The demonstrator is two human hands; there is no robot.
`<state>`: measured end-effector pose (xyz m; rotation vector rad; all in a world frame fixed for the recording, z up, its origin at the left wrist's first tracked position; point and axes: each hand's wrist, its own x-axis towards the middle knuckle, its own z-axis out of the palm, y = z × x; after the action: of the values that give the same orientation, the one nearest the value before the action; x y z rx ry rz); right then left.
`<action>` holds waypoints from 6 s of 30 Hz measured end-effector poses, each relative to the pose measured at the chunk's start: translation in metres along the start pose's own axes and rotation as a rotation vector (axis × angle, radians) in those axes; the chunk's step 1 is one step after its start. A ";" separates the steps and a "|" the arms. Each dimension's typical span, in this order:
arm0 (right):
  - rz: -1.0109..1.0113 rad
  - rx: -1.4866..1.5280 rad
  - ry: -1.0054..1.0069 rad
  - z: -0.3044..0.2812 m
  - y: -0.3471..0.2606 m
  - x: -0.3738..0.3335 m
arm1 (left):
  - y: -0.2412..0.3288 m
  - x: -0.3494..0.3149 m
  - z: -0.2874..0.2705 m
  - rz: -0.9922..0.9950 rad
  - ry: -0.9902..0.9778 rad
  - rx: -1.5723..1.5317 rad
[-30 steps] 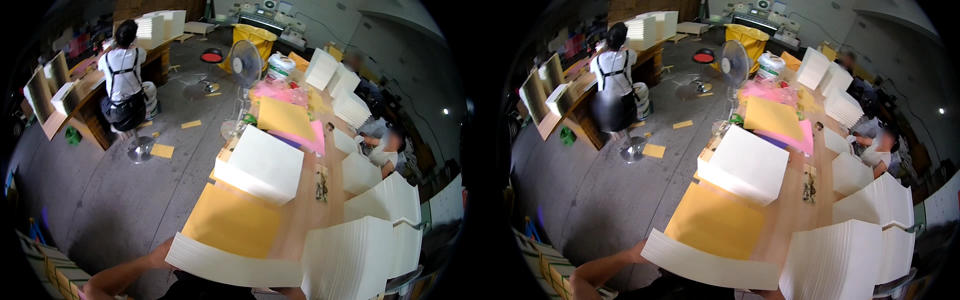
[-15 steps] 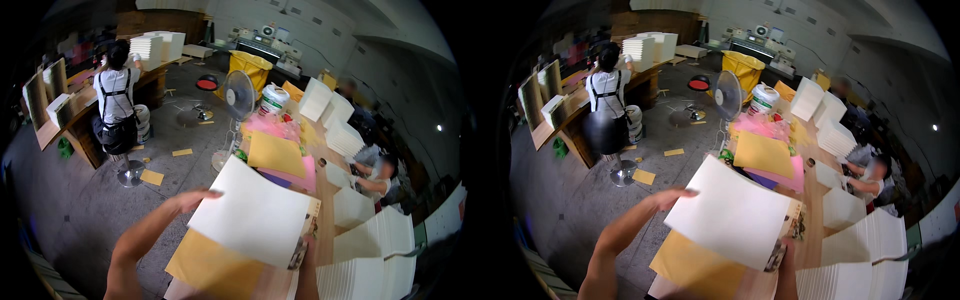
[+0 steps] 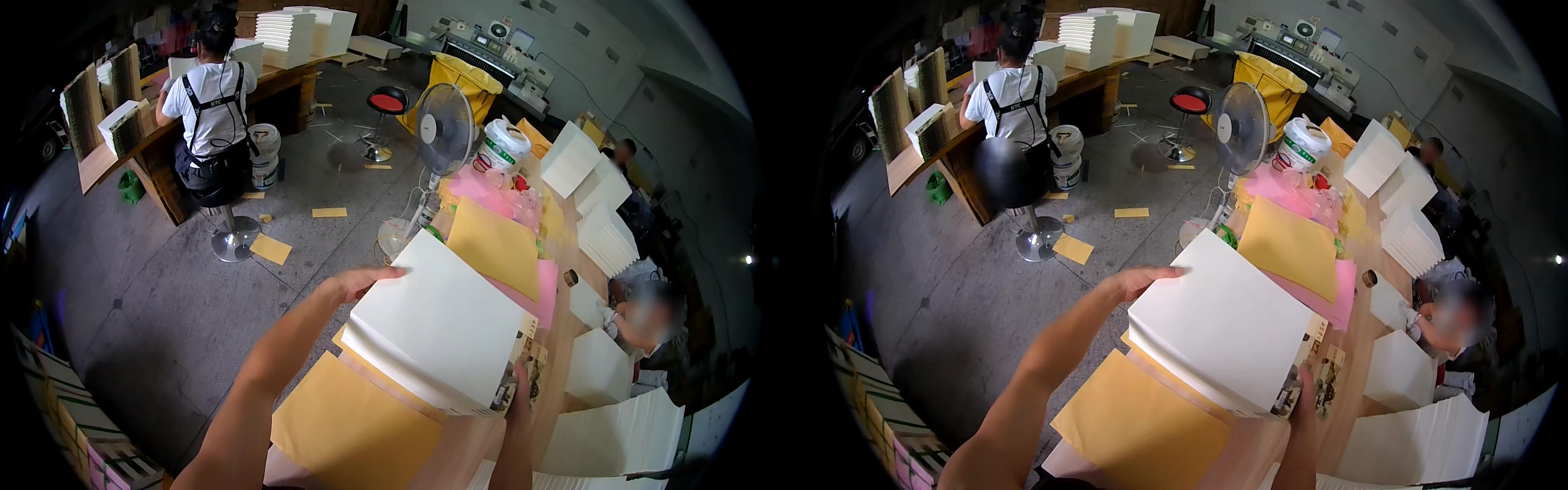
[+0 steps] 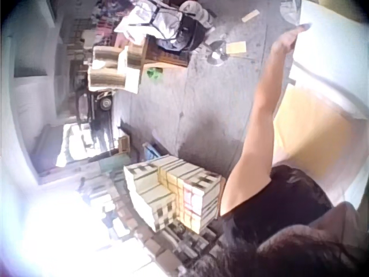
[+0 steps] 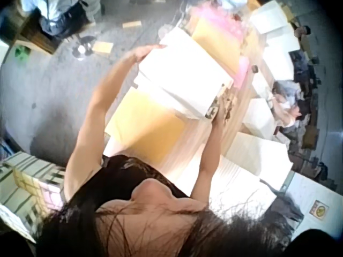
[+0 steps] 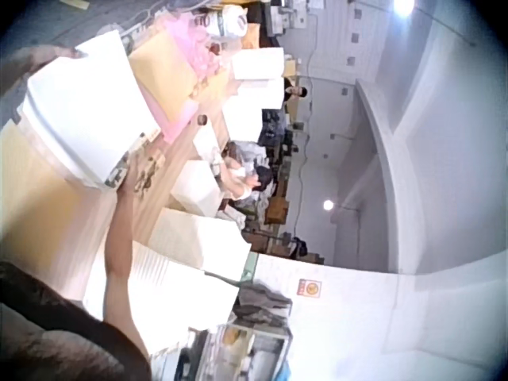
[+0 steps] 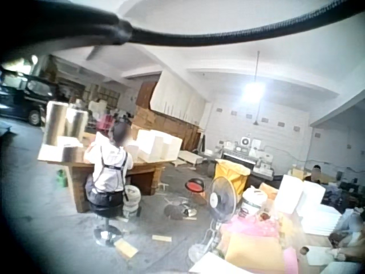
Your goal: The person applies a substance to the edges of white rectangular blocks using a brush. They then pick up yellow sheets of paper and insert them into the blocks, stacking the finished units on a table.
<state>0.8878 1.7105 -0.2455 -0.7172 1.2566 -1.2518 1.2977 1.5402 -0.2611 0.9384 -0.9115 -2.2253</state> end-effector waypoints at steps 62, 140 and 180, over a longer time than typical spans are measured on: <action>-0.247 0.157 0.242 -0.038 0.054 -0.020 | -0.053 -0.033 -0.022 0.319 0.013 -0.132; -0.521 0.504 1.013 -0.228 -0.011 -0.589 | -0.342 -0.279 0.553 1.512 -0.471 1.465; -0.043 0.766 0.343 -0.061 0.198 -0.439 | -0.229 -0.330 0.145 -0.205 -0.101 -0.123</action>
<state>0.9518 2.1865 -0.3160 0.0291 0.9057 -1.7852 1.3351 1.9642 -0.2284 0.9051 -0.7404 -2.4913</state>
